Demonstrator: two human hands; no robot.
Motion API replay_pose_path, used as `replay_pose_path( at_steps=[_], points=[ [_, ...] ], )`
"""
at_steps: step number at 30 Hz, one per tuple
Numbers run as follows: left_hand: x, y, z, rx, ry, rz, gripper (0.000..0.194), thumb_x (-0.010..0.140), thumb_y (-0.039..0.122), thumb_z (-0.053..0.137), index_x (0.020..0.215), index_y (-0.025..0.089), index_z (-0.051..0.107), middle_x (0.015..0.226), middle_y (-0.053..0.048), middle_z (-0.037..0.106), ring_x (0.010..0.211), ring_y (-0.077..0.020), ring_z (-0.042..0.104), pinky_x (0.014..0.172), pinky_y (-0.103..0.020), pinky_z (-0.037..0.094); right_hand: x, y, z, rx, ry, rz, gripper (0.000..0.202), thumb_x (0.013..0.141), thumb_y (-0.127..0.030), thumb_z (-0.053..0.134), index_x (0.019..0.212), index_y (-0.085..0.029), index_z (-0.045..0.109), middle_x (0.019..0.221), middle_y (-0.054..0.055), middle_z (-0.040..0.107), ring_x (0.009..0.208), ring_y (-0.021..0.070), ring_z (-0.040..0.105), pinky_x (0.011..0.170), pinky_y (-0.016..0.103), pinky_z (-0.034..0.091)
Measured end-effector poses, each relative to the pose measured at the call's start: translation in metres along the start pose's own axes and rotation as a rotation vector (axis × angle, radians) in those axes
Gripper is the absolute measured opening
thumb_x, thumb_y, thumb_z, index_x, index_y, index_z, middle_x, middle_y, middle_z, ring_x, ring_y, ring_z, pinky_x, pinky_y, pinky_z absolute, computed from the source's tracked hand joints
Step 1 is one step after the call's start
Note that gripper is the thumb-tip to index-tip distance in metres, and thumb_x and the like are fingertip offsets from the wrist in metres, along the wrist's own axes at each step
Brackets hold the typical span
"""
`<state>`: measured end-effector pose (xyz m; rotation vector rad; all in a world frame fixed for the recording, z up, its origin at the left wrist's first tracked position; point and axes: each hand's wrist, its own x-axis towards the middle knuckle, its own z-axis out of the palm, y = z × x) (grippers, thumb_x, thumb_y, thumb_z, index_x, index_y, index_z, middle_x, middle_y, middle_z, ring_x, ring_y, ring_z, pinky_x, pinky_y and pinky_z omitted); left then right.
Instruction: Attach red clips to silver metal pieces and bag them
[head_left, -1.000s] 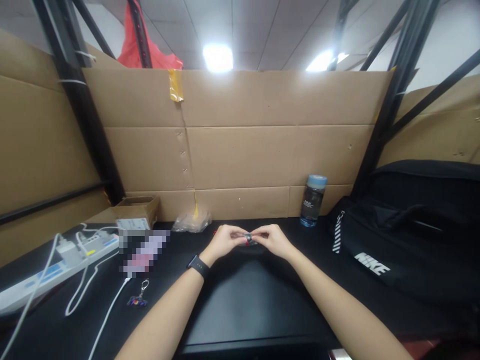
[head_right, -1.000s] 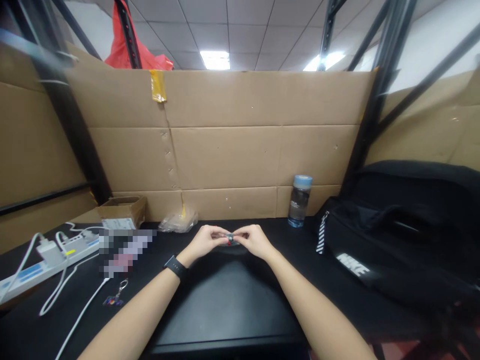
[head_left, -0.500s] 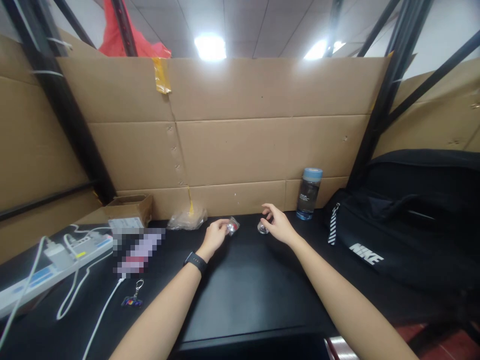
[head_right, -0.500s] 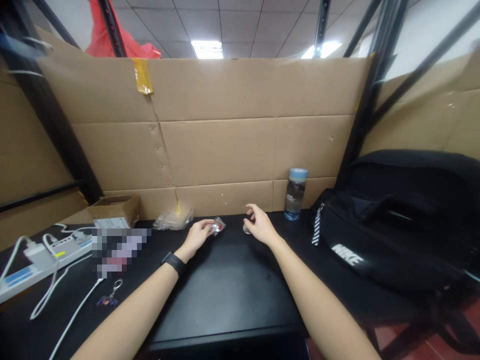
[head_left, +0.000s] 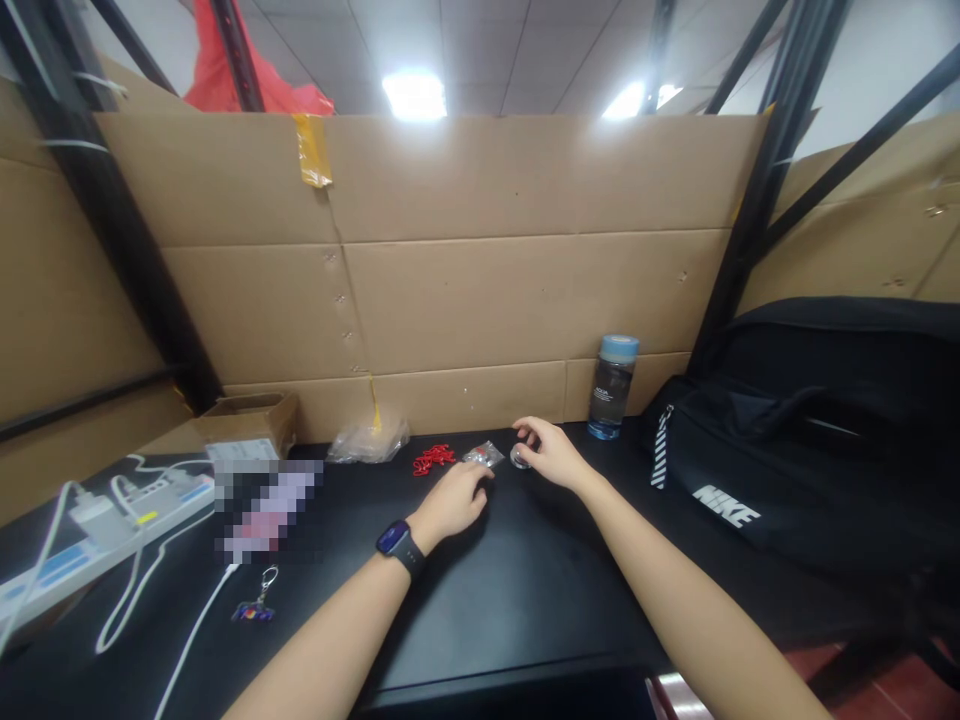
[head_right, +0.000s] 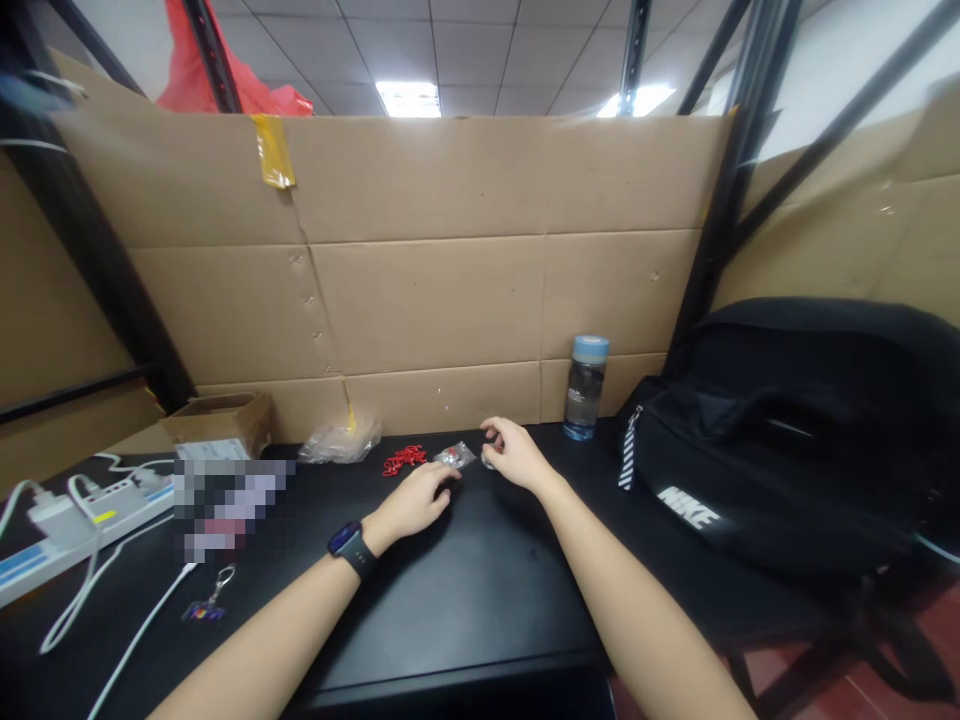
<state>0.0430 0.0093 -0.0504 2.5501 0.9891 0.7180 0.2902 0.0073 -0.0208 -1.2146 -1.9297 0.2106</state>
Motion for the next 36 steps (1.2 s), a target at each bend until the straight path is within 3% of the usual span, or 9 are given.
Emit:
replay_pose_path(
  at_steps=[3,10,15,20,23,25,31,36],
  points=[
    [-0.004,0.006,0.007,0.166,-0.018,0.065,0.041,0.095,0.030,0.052,0.135,0.021,0.063,0.146,-0.013,0.057,0.136,-0.0310,0.052,0.115,-0.047,0.041,0.000,0.001,0.000,-0.010,0.004,-0.023,0.029,0.083,-0.016,0.062,0.111,-0.018,0.066,0.099,0.005,0.066,0.077,0.0147,0.059,0.076,0.030,0.051],
    [-0.001,-0.004,0.014,0.240,-0.105,-0.087,0.054,0.103,0.047,0.039,0.149,0.021,0.049,0.162,-0.016,0.037,0.153,-0.0355,0.028,0.121,-0.063,0.023,0.000,0.000,-0.002,-0.011,0.002,-0.025,0.030,0.082,-0.015,0.062,0.112,-0.018,0.066,0.099,0.004,0.066,0.077,0.0146,0.059,0.074,0.029,0.050],
    [0.000,-0.018,0.011,0.289,-0.136,-0.155,0.055,0.104,0.050,0.034,0.152,0.028,0.045,0.165,-0.007,0.034,0.156,-0.0346,0.021,0.122,-0.065,0.018,0.000,0.003,0.002,0.011,-0.026,-0.004,0.034,0.082,-0.015,0.062,0.116,-0.020,0.064,0.098,0.003,0.066,0.075,0.0134,0.059,0.072,0.027,0.050],
    [0.003,-0.019,0.007,0.287,-0.111,-0.093,0.052,0.105,0.050,0.035,0.153,0.033,0.043,0.163,-0.003,0.038,0.156,-0.0326,0.022,0.122,-0.064,0.019,-0.004,-0.007,0.007,-0.144,-0.074,-0.038,0.029,0.086,-0.015,0.061,0.114,-0.020,0.066,0.102,0.005,0.067,0.087,0.0170,0.063,0.080,0.029,0.049],
    [0.006,-0.027,-0.004,0.281,-0.008,-0.030,0.050,0.104,0.043,0.039,0.153,0.032,0.042,0.161,-0.004,0.042,0.155,-0.0281,0.027,0.124,-0.058,0.021,-0.009,-0.021,0.012,-0.387,-0.140,-0.083,0.023,0.089,-0.019,0.060,0.110,-0.020,0.069,0.107,0.009,0.069,0.099,0.0225,0.062,0.086,0.033,0.047],
    [0.006,-0.039,-0.012,0.300,0.051,-0.068,0.050,0.104,0.040,0.040,0.152,0.030,0.043,0.162,-0.006,0.041,0.154,-0.0284,0.029,0.124,-0.055,0.023,-0.012,-0.032,0.018,-0.508,-0.195,-0.112,0.022,0.091,-0.022,0.058,0.110,-0.019,0.069,0.109,0.010,0.070,0.100,0.0249,0.063,0.088,0.036,0.046],
    [0.003,-0.082,-0.017,0.315,-0.059,-0.250,0.054,0.103,0.051,0.038,0.154,0.033,0.043,0.167,-0.006,0.029,0.155,-0.0376,0.021,0.121,-0.062,0.023,-0.020,-0.045,0.056,-0.653,-0.252,-0.141,0.036,0.091,-0.022,0.053,0.124,-0.012,0.064,0.129,0.018,0.066,0.117,0.0308,0.061,0.103,0.046,0.038],
    [0.005,-0.090,-0.014,0.327,-0.023,-0.233,0.051,0.103,0.046,0.038,0.147,0.027,0.053,0.158,-0.012,0.046,0.147,-0.0349,0.039,0.120,-0.055,0.031,-0.015,-0.043,0.083,-0.709,-0.210,-0.083,0.051,0.094,-0.024,0.046,0.141,-0.007,0.054,0.148,0.025,0.052,0.126,0.0336,0.056,0.109,0.053,0.031]
  ],
)
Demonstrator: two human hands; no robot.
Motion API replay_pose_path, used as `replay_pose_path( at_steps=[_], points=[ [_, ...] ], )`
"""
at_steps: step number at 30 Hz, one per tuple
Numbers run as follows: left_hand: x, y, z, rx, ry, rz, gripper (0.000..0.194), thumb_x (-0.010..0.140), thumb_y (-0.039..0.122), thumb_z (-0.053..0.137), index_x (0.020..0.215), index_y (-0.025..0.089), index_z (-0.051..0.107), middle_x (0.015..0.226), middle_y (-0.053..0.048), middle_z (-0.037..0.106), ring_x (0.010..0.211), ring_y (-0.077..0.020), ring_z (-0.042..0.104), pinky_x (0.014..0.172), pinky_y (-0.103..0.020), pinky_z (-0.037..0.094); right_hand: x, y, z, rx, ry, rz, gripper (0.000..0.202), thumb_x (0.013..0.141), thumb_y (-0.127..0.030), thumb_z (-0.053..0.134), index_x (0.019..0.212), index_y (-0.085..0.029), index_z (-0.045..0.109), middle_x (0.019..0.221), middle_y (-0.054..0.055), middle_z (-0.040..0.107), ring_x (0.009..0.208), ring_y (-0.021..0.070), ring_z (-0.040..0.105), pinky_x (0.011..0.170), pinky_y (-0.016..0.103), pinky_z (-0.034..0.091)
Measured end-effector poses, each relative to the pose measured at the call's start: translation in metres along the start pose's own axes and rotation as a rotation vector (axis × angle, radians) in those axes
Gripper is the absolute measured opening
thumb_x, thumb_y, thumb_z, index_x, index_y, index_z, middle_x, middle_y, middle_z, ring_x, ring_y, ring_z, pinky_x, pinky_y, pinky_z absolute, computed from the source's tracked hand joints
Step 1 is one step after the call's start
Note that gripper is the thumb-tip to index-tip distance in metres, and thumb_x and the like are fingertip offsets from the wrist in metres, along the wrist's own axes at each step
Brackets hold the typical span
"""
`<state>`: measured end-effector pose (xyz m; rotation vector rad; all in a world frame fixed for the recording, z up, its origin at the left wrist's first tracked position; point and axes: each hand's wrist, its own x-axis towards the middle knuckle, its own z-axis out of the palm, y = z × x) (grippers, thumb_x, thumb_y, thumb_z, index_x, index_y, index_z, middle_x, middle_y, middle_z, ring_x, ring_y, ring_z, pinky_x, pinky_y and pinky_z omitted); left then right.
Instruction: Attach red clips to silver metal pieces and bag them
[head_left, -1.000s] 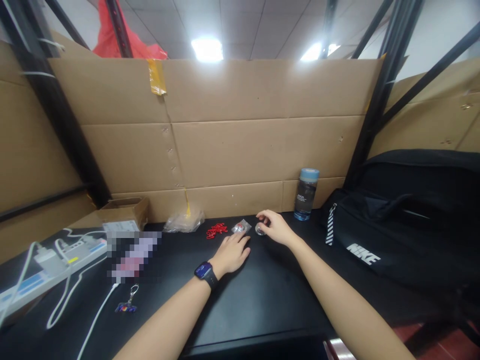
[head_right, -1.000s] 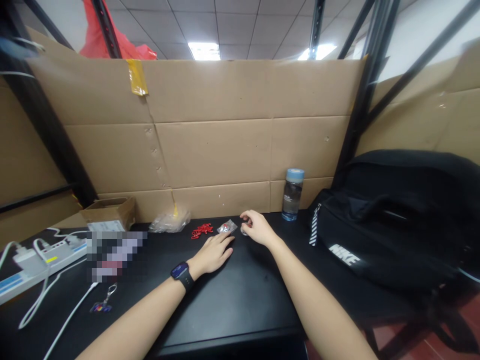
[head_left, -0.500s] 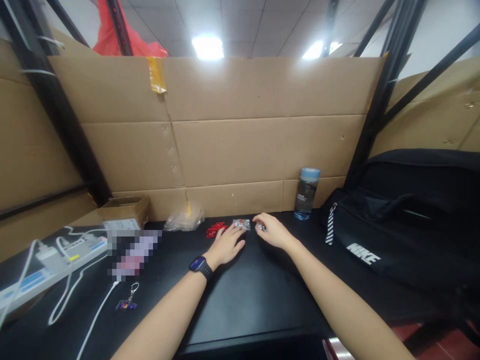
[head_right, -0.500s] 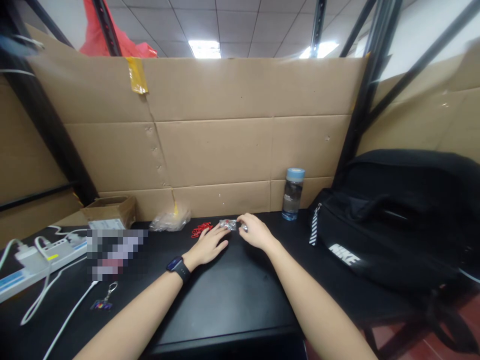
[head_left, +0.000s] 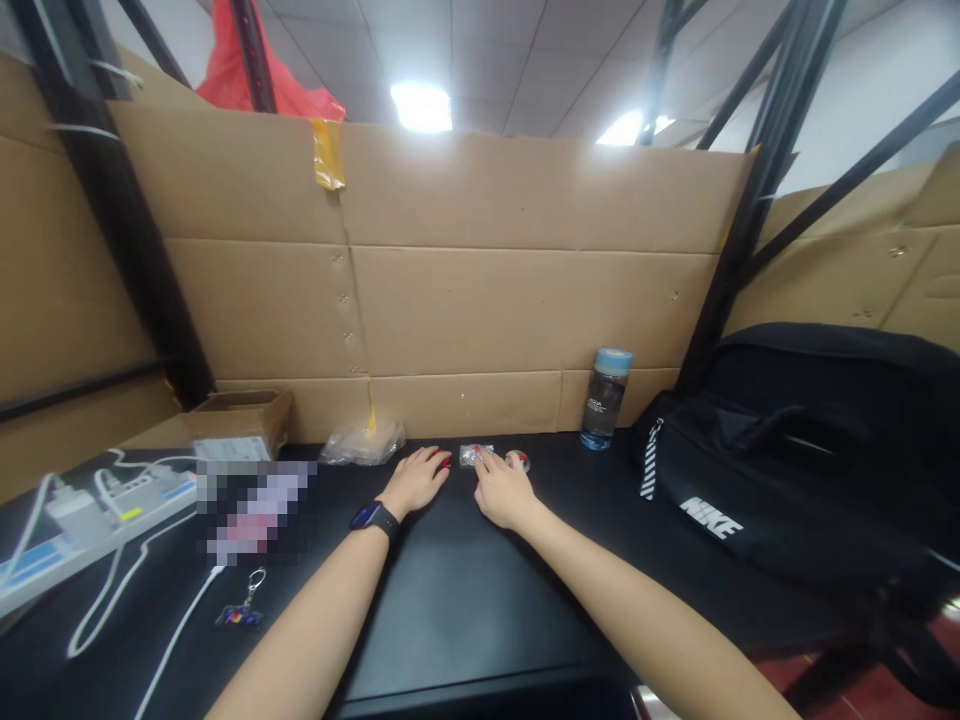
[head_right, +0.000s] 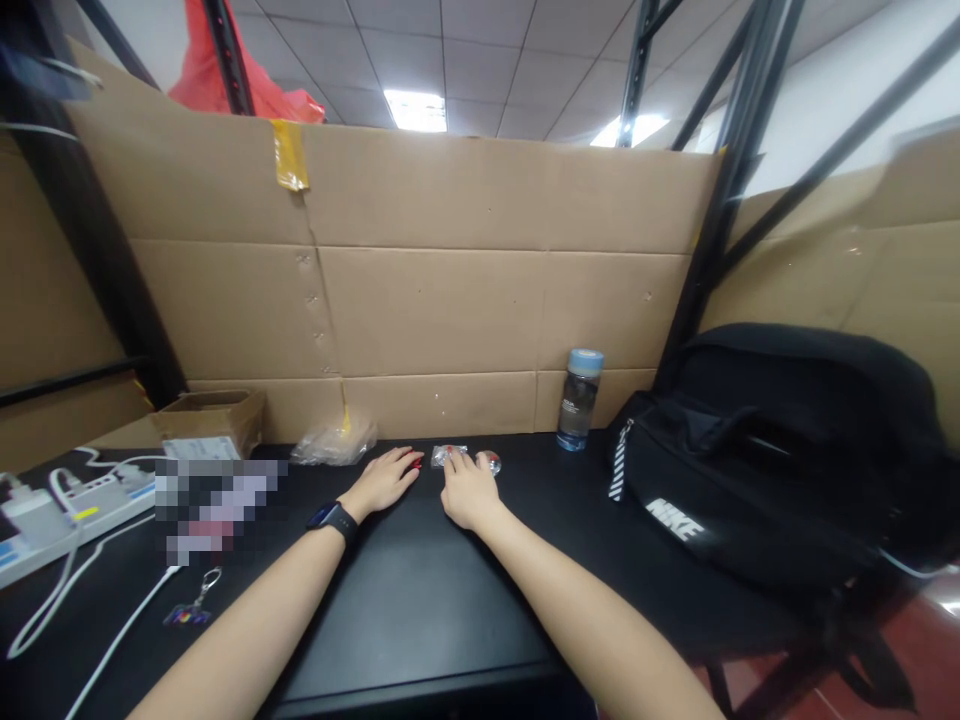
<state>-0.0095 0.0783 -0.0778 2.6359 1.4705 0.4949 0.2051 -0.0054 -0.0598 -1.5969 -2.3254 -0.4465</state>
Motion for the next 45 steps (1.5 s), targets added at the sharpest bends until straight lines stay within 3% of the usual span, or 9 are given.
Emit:
replay_pose_path(
  at_steps=[8,14,21,25,28,31,35,40,45],
  points=[
    [-0.012,0.004,-0.019,-0.043,-0.111,0.115,0.052,0.096,0.035,0.049,0.144,0.015,0.058,0.153,-0.018,0.050,0.144,-0.0302,0.046,0.122,-0.043,0.033,0.027,-0.005,0.013,0.029,-0.082,0.031,0.057,0.094,-0.028,0.045,0.147,-0.010,0.050,0.155,0.024,0.046,0.128,0.0350,0.055,0.111,0.056,0.024],
    [-0.015,0.007,-0.028,-0.054,-0.183,0.133,0.055,0.094,0.036,0.053,0.144,0.015,0.058,0.154,-0.018,0.049,0.146,-0.0320,0.043,0.122,-0.045,0.033,0.060,-0.011,0.021,0.079,-0.129,0.047,0.057,0.093,-0.027,0.044,0.148,-0.010,0.048,0.153,0.023,0.048,0.129,0.0333,0.056,0.106,0.049,0.032],
    [-0.015,0.005,-0.029,-0.074,-0.183,0.125,0.052,0.093,0.036,0.055,0.142,0.018,0.059,0.155,-0.016,0.048,0.144,-0.0320,0.045,0.122,-0.045,0.034,0.077,-0.011,0.025,0.140,-0.126,0.041,0.057,0.089,-0.022,0.051,0.145,-0.013,0.050,0.152,0.021,0.050,0.135,0.0319,0.050,0.110,0.051,0.029],
    [-0.015,0.002,-0.030,-0.104,-0.151,0.131,0.056,0.091,0.035,0.058,0.144,0.018,0.057,0.154,-0.016,0.048,0.143,-0.0322,0.047,0.121,-0.044,0.036,0.071,0.008,0.009,0.176,-0.101,0.041,0.052,0.089,-0.017,0.050,0.140,-0.019,0.054,0.147,0.016,0.055,0.130,0.0289,0.054,0.106,0.049,0.035],
    [-0.015,0.000,-0.030,-0.121,-0.106,0.150,0.055,0.090,0.034,0.060,0.143,0.018,0.058,0.151,-0.016,0.051,0.139,-0.0309,0.051,0.120,-0.042,0.038,0.059,0.040,-0.009,0.222,-0.049,0.053,0.046,0.091,-0.010,0.043,0.132,-0.021,0.060,0.138,0.012,0.061,0.128,0.0242,0.055,0.104,0.043,0.040],
    [-0.014,-0.001,-0.030,-0.148,-0.064,0.173,0.053,0.090,0.033,0.060,0.141,0.018,0.058,0.147,-0.015,0.054,0.135,-0.0294,0.055,0.118,-0.041,0.040,0.040,0.078,-0.022,0.468,0.023,0.011,0.037,0.085,-0.008,0.056,0.119,-0.017,0.068,0.121,0.011,0.069,0.114,0.0215,0.063,0.101,0.037,0.046],
    [-0.014,-0.001,-0.029,-0.164,-0.065,0.179,0.050,0.090,0.031,0.060,0.139,0.017,0.059,0.144,-0.015,0.057,0.131,-0.0284,0.057,0.117,-0.040,0.041,0.008,0.116,-0.023,0.562,0.122,0.143,0.030,0.082,-0.014,0.065,0.110,-0.017,0.073,0.108,0.009,0.072,0.095,0.0204,0.067,0.089,0.036,0.052],
    [-0.014,-0.001,-0.032,-0.166,-0.076,0.186,0.049,0.090,0.028,0.061,0.137,0.015,0.060,0.141,-0.016,0.058,0.129,-0.0281,0.058,0.116,-0.040,0.042,-0.010,0.126,-0.016,0.566,0.104,0.207,0.019,0.081,-0.032,0.075,0.093,-0.017,0.078,0.095,0.007,0.073,0.084,0.0199,0.067,0.080,0.033,0.052],
    [-0.014,-0.002,-0.036,-0.189,-0.030,0.205,0.046,0.090,0.028,0.062,0.134,0.015,0.062,0.138,-0.015,0.059,0.125,-0.0272,0.060,0.114,-0.039,0.044,-0.006,0.118,-0.013,0.519,0.108,0.176,0.008,0.082,-0.025,0.072,0.083,-0.018,0.077,0.090,0.005,0.073,0.081,0.0181,0.066,0.078,0.030,0.050]
  ],
)
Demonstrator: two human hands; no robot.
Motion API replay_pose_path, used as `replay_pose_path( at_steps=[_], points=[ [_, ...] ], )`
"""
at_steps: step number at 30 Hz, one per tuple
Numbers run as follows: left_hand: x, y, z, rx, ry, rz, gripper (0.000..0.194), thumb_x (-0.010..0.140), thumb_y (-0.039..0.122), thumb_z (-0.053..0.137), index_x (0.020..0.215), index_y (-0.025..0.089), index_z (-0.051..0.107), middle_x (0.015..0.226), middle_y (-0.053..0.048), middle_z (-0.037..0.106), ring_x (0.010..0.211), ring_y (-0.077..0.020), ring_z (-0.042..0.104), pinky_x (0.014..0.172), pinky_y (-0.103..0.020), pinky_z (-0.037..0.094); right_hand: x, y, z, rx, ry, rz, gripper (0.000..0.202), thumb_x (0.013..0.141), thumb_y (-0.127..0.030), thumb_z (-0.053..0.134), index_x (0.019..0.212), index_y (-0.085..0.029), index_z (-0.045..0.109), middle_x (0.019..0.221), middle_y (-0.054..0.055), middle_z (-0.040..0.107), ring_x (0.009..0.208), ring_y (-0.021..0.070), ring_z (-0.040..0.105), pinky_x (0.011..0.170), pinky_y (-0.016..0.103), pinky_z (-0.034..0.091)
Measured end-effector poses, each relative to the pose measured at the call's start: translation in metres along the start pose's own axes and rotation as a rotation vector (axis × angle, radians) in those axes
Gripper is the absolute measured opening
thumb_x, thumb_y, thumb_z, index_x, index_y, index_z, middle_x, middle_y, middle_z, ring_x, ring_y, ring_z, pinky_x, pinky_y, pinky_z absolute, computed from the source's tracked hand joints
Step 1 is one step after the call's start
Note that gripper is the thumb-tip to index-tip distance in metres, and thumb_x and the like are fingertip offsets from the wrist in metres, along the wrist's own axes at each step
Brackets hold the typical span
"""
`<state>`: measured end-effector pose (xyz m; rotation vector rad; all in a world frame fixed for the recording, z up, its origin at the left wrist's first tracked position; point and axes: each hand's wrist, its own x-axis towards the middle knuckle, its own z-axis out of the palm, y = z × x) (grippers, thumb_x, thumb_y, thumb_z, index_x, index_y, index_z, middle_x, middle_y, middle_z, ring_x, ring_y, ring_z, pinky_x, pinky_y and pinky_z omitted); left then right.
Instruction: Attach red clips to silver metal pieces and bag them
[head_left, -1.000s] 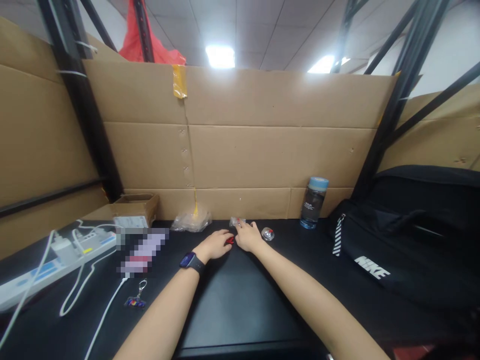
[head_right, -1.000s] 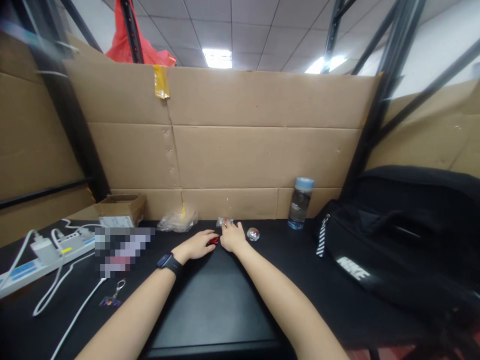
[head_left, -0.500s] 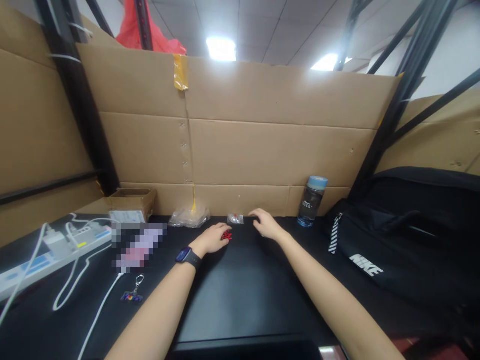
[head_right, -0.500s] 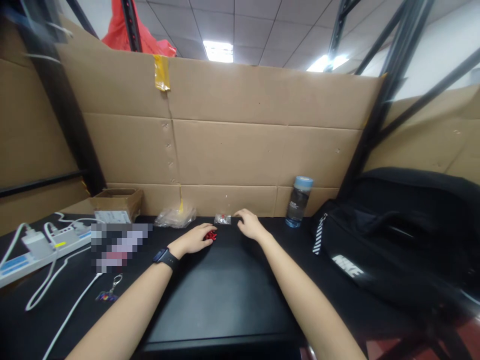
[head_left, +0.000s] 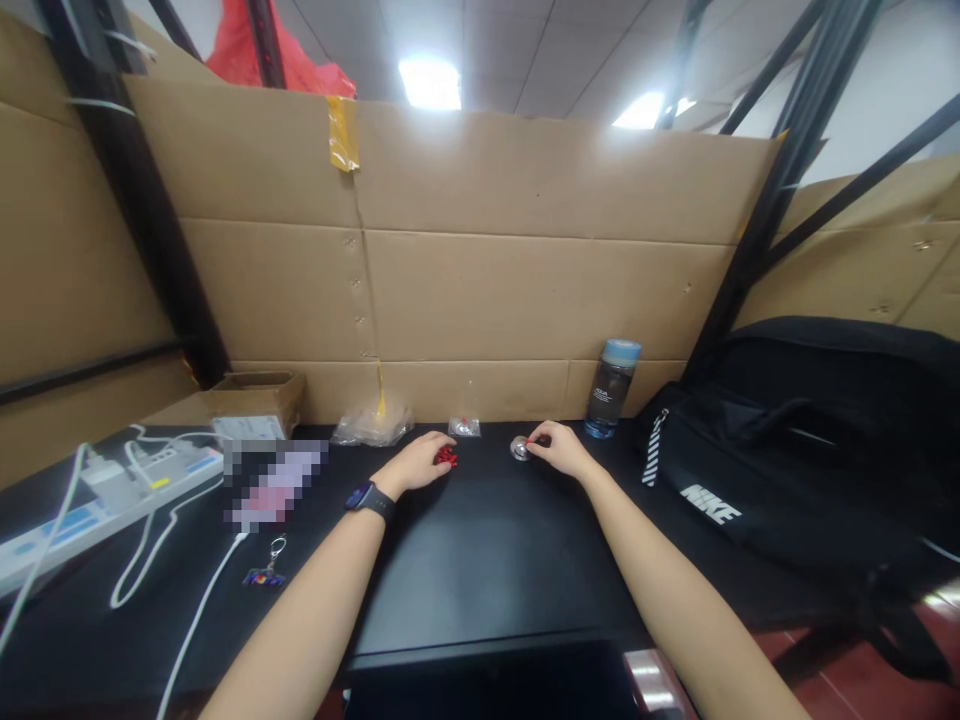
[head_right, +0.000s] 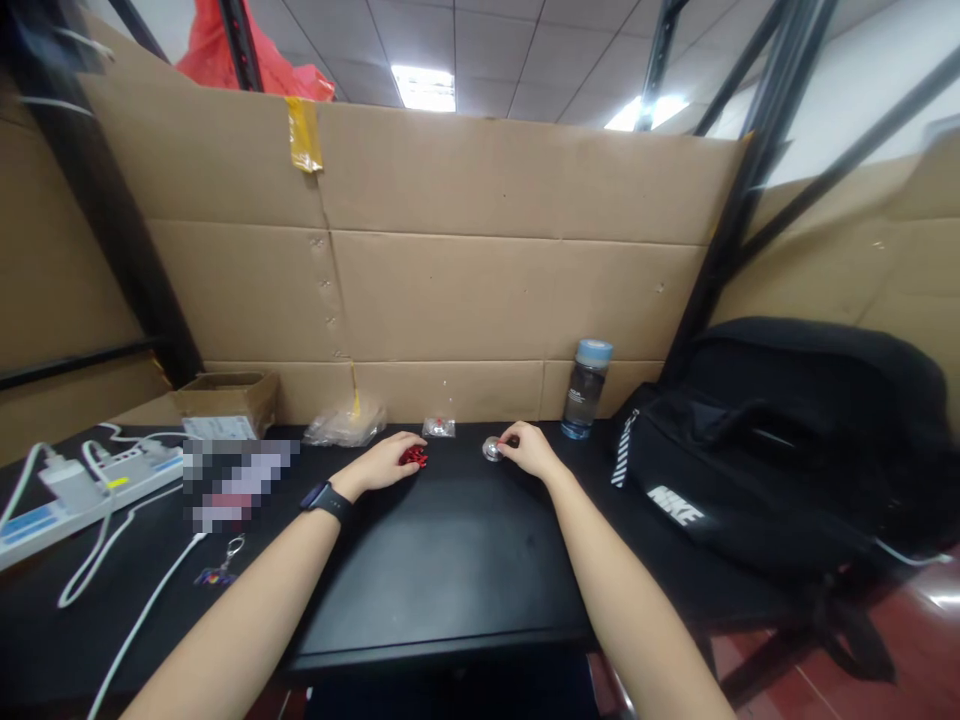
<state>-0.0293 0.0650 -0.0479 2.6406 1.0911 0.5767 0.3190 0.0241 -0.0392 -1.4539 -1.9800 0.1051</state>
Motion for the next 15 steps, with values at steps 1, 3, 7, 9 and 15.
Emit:
replay_pose_path(
  at_steps=[1,3,7,9,15],
  points=[
    [0.000,0.000,-0.001,-0.003,0.009,0.005,0.045,0.090,0.028,0.062,0.133,0.016,0.063,0.138,-0.014,0.060,0.124,-0.0270,0.061,0.114,-0.039,0.044,0.001,-0.001,0.001,-0.003,0.006,-0.006,0.007,0.082,-0.023,0.071,0.082,-0.017,0.076,0.089,0.005,0.072,0.081,0.0180,0.066,0.079,0.030,0.050],
    [0.000,0.000,-0.001,-0.008,0.022,0.016,0.042,0.089,0.027,0.062,0.130,0.016,0.065,0.136,-0.014,0.061,0.123,-0.0269,0.061,0.113,-0.040,0.045,0.002,-0.002,0.001,-0.005,0.029,-0.016,0.008,0.084,-0.021,0.069,0.081,-0.017,0.075,0.088,0.005,0.072,0.081,0.0182,0.065,0.080,0.031,0.049],
    [0.001,0.000,-0.002,-0.003,0.046,0.037,0.039,0.088,0.023,0.061,0.127,0.017,0.067,0.134,-0.014,0.062,0.122,-0.0267,0.061,0.113,-0.040,0.045,0.004,-0.002,-0.003,0.004,0.123,-0.017,0.013,0.088,-0.025,0.063,0.085,-0.017,0.073,0.091,0.006,0.070,0.084,0.0193,0.064,0.081,0.032,0.049],
    [0.002,-0.001,-0.003,0.001,0.063,0.047,0.037,0.088,0.020,0.059,0.124,0.017,0.068,0.132,-0.013,0.063,0.122,-0.0259,0.062,0.113,-0.039,0.045,0.004,-0.005,-0.006,0.021,0.166,-0.025,0.015,0.089,-0.027,0.062,0.086,-0.017,0.073,0.091,0.007,0.070,0.082,0.0195,0.064,0.078,0.032,0.049],
    [0.001,-0.001,-0.009,0.010,0.085,0.012,0.034,0.080,0.008,0.057,0.109,0.019,0.073,0.120,-0.010,0.068,0.110,-0.0234,0.066,0.104,-0.036,0.051,0.000,-0.032,-0.006,0.041,0.057,-0.126,0.011,0.087,-0.024,0.064,0.082,-0.019,0.072,0.093,0.006,0.070,0.088,0.0195,0.065,0.081,0.032,0.050]
  ],
)
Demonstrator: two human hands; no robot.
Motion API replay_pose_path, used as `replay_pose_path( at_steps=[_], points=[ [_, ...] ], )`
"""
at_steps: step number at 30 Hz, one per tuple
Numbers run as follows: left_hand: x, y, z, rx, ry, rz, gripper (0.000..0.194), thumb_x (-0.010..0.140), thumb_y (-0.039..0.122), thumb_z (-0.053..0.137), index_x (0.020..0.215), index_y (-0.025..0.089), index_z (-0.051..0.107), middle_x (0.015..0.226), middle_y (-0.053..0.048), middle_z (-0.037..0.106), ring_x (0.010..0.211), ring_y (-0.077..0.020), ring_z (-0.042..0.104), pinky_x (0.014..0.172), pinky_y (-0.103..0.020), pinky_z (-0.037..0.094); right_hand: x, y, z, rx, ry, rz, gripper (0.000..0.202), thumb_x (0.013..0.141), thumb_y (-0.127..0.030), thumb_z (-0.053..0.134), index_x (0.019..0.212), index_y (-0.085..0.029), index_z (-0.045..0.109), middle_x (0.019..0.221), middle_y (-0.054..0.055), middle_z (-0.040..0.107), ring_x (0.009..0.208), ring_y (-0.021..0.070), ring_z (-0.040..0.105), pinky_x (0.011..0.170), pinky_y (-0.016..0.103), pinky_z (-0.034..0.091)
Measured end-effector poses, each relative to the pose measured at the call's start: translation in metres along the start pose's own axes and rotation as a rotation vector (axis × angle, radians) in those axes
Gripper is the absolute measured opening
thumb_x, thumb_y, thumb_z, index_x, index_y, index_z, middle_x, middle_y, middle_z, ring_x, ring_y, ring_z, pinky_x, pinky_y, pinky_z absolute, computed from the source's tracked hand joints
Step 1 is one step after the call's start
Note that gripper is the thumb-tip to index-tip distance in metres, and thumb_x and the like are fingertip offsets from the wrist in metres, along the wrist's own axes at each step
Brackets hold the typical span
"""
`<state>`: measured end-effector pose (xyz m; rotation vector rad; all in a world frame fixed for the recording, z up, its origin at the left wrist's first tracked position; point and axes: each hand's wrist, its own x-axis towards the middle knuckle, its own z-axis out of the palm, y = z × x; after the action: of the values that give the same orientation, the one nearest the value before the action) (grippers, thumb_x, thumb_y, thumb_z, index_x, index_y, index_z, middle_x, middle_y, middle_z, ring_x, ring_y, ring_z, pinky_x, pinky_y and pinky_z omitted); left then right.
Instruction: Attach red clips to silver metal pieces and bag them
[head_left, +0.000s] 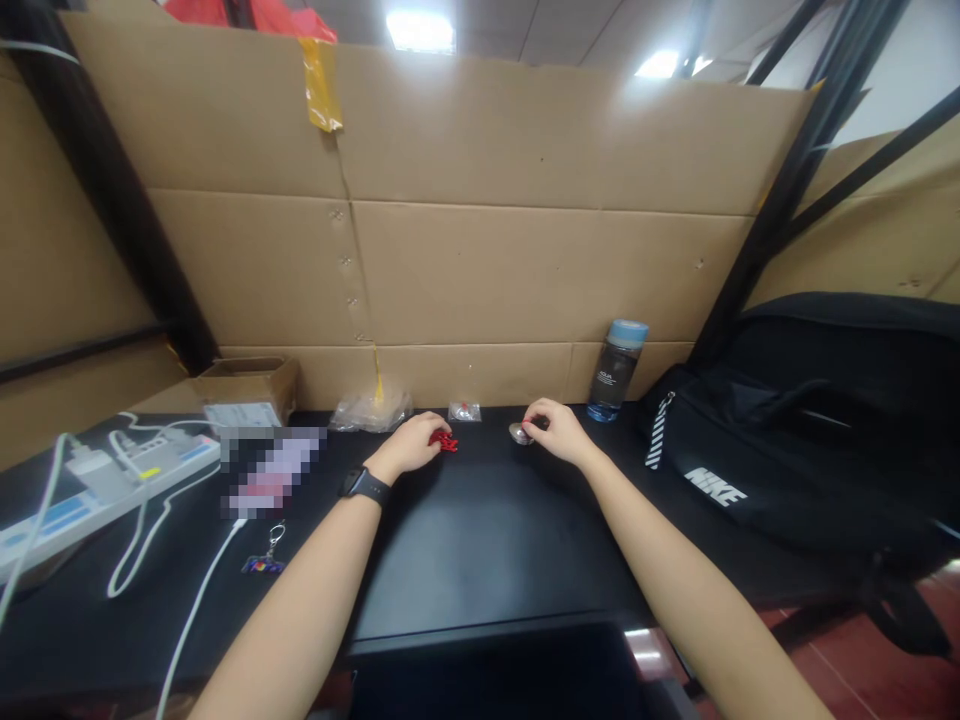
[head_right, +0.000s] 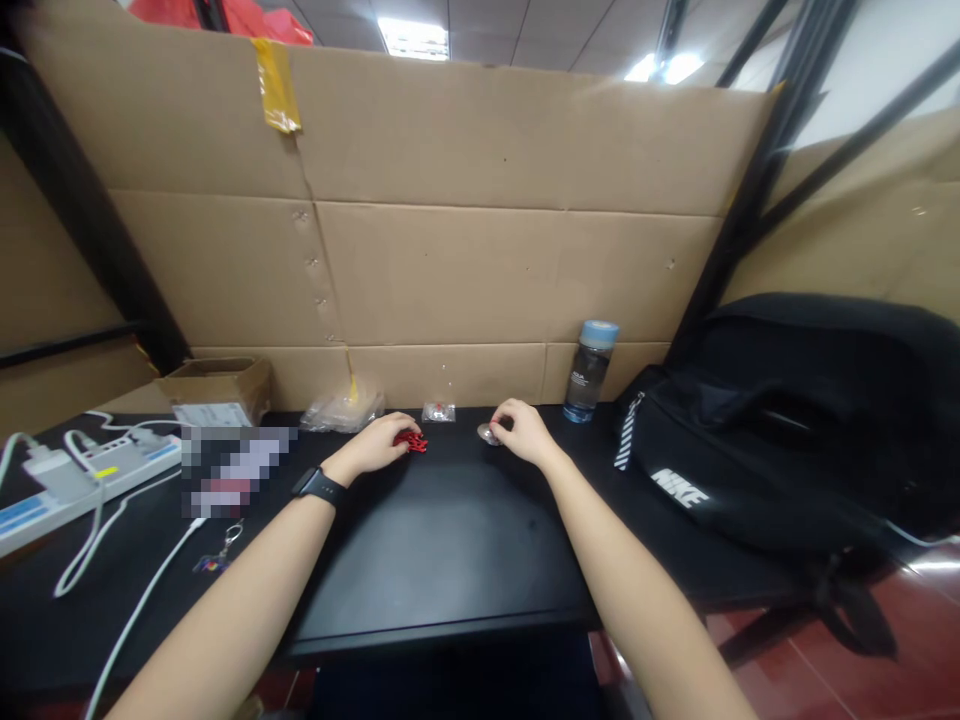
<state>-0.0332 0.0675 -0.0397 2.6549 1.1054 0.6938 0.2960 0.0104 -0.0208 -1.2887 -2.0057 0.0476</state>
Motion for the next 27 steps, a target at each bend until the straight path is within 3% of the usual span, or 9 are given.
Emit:
replay_pose_path(
  at_steps=[5,9,16,27],
  points=[
    [0.000,-0.001,-0.002,-0.002,0.007,-0.006,0.029,0.078,0.006,0.058,0.099,0.019,0.075,0.110,-0.008,0.071,0.101,-0.0218,0.068,0.098,-0.035,0.053,-0.003,-0.027,0.006,0.038,-0.188,-0.106,0.006,0.085,-0.018,0.068,0.083,-0.019,0.074,0.097,0.005,0.071,0.089,0.0173,0.066,0.086,0.030,0.049],
    [0.000,-0.001,0.000,0.005,0.006,0.030,0.022,0.080,0.010,0.060,0.089,0.020,0.077,0.108,-0.007,0.072,0.099,-0.0213,0.068,0.097,-0.035,0.052,-0.005,-0.034,0.008,0.035,-0.287,-0.122,0.005,0.084,-0.018,0.071,0.083,-0.020,0.075,0.101,0.004,0.071,0.091,0.0172,0.067,0.085,0.028,0.049],
    [0.001,0.003,0.010,0.052,-0.001,0.034,0.018,0.083,0.020,0.069,0.098,0.023,0.079,0.118,-0.008,0.070,0.102,-0.0231,0.067,0.098,-0.035,0.053,-0.006,-0.028,0.007,0.034,-0.335,-0.128,0.004,0.082,-0.018,0.073,0.083,-0.020,0.077,0.103,0.005,0.071,0.093,0.0178,0.067,0.087,0.029,0.050],
    [0.000,0.019,0.011,0.163,-0.023,0.054,0.015,0.089,0.020,0.067,0.096,0.025,0.079,0.119,-0.007,0.069,0.110,-0.0263,0.063,0.102,-0.038,0.049,-0.006,-0.032,0.002,0.058,-0.401,-0.156,0.005,0.084,-0.022,0.075,0.084,-0.022,0.079,0.108,0.004,0.072,0.096,0.0179,0.068,0.091,0.030,0.050]
  ],
)
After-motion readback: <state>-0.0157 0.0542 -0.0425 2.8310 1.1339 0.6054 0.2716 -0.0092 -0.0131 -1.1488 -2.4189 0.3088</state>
